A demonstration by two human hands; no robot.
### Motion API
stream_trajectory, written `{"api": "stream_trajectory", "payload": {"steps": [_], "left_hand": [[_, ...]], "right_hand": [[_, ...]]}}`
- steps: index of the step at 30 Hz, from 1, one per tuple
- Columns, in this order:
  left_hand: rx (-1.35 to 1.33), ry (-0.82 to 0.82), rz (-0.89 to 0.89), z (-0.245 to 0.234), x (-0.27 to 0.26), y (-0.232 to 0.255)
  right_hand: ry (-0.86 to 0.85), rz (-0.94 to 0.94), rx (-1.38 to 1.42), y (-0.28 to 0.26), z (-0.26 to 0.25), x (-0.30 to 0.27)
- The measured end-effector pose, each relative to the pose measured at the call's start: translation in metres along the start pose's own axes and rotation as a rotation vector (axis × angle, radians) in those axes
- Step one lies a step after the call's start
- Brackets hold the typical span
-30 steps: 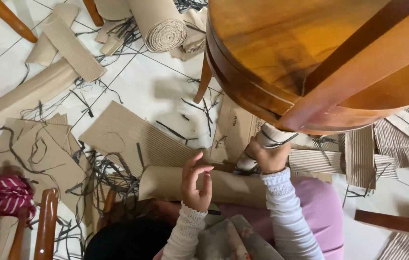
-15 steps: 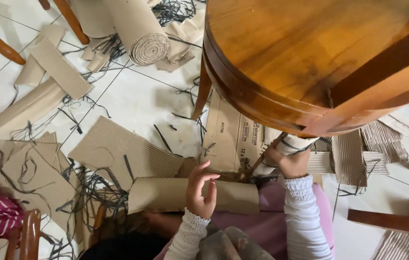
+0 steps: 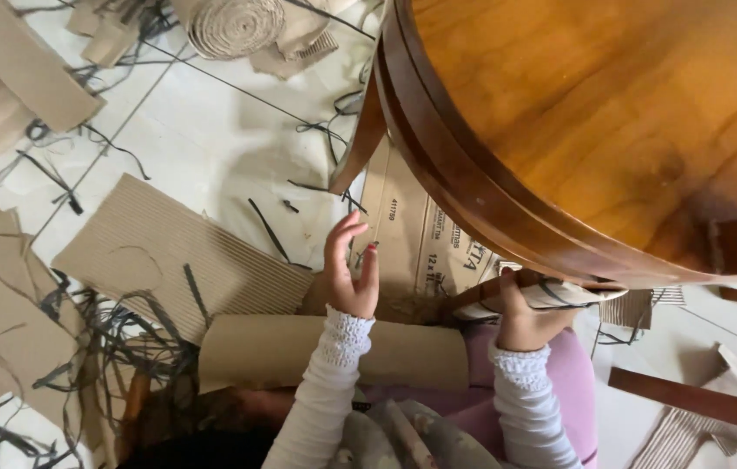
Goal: The person is wrapping the legs of a wooden stool with corrugated cardboard and securing it with black string to protect it during transport.
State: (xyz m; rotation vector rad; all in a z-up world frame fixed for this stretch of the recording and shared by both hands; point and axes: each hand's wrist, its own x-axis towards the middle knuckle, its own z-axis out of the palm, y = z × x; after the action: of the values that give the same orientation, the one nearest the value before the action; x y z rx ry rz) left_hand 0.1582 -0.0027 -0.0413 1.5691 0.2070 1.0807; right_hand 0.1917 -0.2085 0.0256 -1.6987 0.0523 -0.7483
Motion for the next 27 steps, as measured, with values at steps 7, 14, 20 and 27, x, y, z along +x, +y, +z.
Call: {"api": "stream_trajectory", "payload": {"steps": [7,14,20,27], "left_hand": [[0.023,0.024,0.022,0.047,0.071,-0.073],[0.176,-0.365,-0.308,0.067,0.133,-0.133],[0.163,-0.358,-0.37,0.069,0.13,-0.152],[0.118,-0.197,-0.465,0.049,0.104,-0.109]], "right_hand": [[0.064,-0.045,0.006,0.037,0.028,-0.03],[0.063,-0.262,-0.078,0.034,0.038,-0.02],[0.07,-0.312,-0.05,0.062,0.01,-0.017],[0.016,-0.395,-0.013,0.108,-0.032,-0.039]]}}
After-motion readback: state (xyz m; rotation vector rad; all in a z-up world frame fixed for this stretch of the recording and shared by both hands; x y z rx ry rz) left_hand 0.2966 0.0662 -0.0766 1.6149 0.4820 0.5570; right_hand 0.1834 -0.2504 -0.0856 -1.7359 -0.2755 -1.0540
